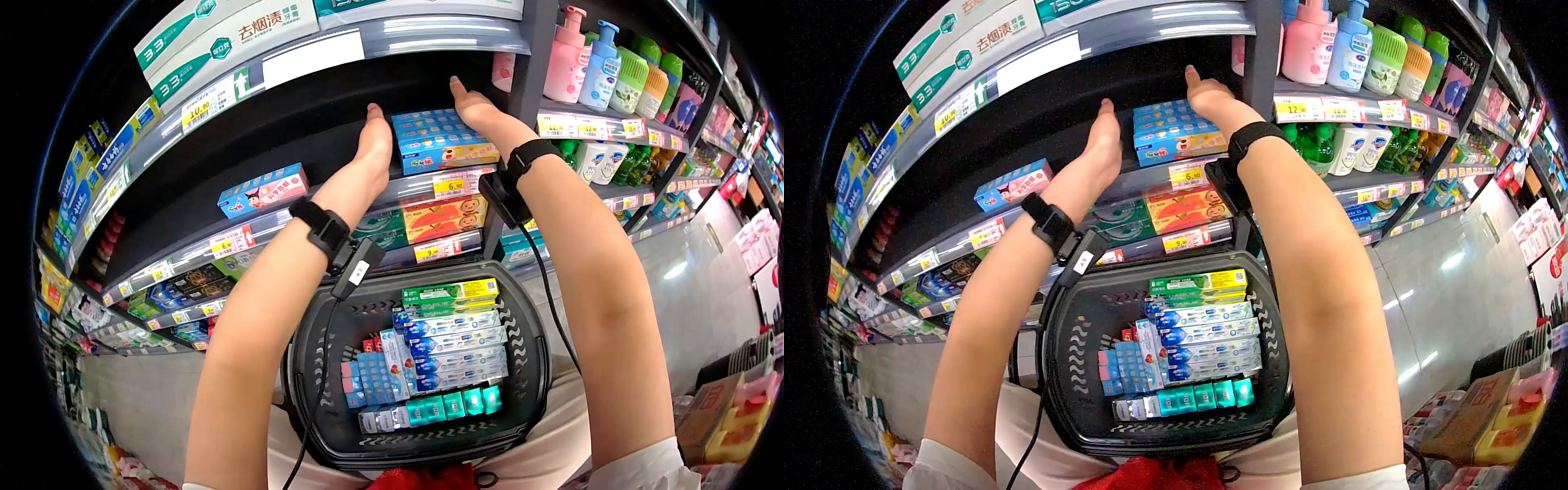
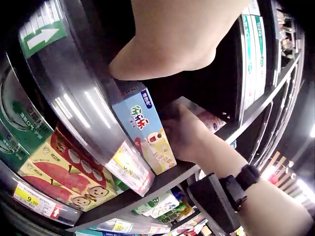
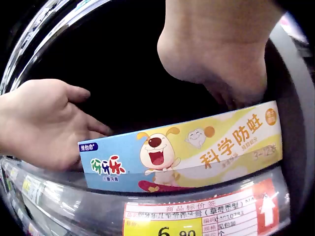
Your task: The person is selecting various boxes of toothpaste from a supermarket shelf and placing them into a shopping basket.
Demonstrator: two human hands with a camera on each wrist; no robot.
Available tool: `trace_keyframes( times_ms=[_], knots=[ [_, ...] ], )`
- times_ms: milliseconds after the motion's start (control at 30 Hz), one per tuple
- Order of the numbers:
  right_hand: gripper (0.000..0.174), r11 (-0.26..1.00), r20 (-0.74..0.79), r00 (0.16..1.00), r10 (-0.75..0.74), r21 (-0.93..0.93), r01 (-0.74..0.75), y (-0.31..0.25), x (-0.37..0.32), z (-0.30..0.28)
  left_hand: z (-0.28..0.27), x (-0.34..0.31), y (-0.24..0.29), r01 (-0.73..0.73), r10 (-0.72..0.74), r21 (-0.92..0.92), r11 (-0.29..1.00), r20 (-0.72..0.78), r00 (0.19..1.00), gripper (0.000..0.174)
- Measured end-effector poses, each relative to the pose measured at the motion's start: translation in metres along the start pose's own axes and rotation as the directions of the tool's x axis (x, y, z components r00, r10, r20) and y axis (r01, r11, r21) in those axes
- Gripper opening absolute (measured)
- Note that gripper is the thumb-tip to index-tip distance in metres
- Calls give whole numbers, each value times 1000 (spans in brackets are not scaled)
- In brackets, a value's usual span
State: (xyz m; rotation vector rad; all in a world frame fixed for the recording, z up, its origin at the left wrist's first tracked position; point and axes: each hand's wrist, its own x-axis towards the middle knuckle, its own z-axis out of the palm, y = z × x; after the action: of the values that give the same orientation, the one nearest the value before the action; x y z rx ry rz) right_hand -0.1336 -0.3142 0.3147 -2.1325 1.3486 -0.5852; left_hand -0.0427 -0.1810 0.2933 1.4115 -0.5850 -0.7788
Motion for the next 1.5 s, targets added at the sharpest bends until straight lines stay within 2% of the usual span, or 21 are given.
trace_keyframes(
  times_ms=[233,300,333,367,700,733,767,800,833,867,900,933,967,1000,1067,1100,1167,1300,1400,1433,1500],
  knots=[
    [66,994,11,996,92,-57,-91,-4,1,1,20,9,3,58,-60,-155,986,-4,998,64],
    [64,989,18,999,26,-143,-24,-2,-1,2,21,11,0,36,-37,-152,988,-6,999,63],
    [63,987,-32,991,129,-88,-131,-4,5,8,22,7,3,47,-48,-177,983,0,999,60],
    [63,987,-30,991,133,-88,-135,-1,6,11,22,2,5,58,-58,-202,978,6,998,57],
    [64,992,-48,997,61,-110,-66,3,-1,15,19,8,1,41,-36,-125,991,43,998,66],
    [65,987,-121,992,33,-153,-52,4,1,19,18,-1,6,32,-32,15,999,-17,999,63],
    [66,980,-191,982,2,-196,-40,5,3,22,11,1,4,31,-31,8,999,-27,999,63],
    [66,979,-185,983,-8,-202,-30,11,6,26,0,7,0,-181,193,259,949,-22,981,61],
    [65,947,-256,940,-227,-282,153,21,8,29,-11,5,1,-365,397,490,792,42,917,59],
    [64,872,-304,846,-438,-371,318,30,11,32,-31,3,6,-451,469,642,620,158,869,56],
    [64,762,-332,709,-622,-463,453,34,11,34,-58,19,2,-647,645,696,312,345,682,49],
    [60,731,-368,633,-681,-404,550,34,-4,32,-79,5,11,-693,657,715,96,478,583,42],
    [60,730,-366,635,-681,-403,551,31,-28,27,-98,-7,19,-689,633,724,-28,546,548,39],
    [59,761,-364,669,-648,-265,592,24,-57,19,-117,-17,25,-632,620,755,-176,584,524,39],
    [57,762,-331,703,-629,-84,642,28,-100,18,-158,-29,30,-506,538,788,-352,612,579,40],
    [55,747,-308,703,-641,-44,663,35,-116,17,-179,-29,28,-464,540,802,-377,597,593,40],
    [52,753,-231,746,-625,74,654,40,-153,12,-202,-38,31,-365,375,909,-202,416,829,41],
    [47,802,-165,833,-528,225,553,63,-193,17,-217,-38,27,-366,439,928,-73,359,823,39],
    [46,788,-157,858,-488,343,511,72,-216,21,-184,-47,34,-461,648,885,-73,393,652,34],
    [45,785,-183,868,-461,371,495,80,-221,29,-171,-46,35,-466,649,881,-75,398,649,34],
    [45,731,-146,926,-347,577,365,93,-230,47,-147,-41,37,-556,697,807,-198,515,500,35]
  ],
)
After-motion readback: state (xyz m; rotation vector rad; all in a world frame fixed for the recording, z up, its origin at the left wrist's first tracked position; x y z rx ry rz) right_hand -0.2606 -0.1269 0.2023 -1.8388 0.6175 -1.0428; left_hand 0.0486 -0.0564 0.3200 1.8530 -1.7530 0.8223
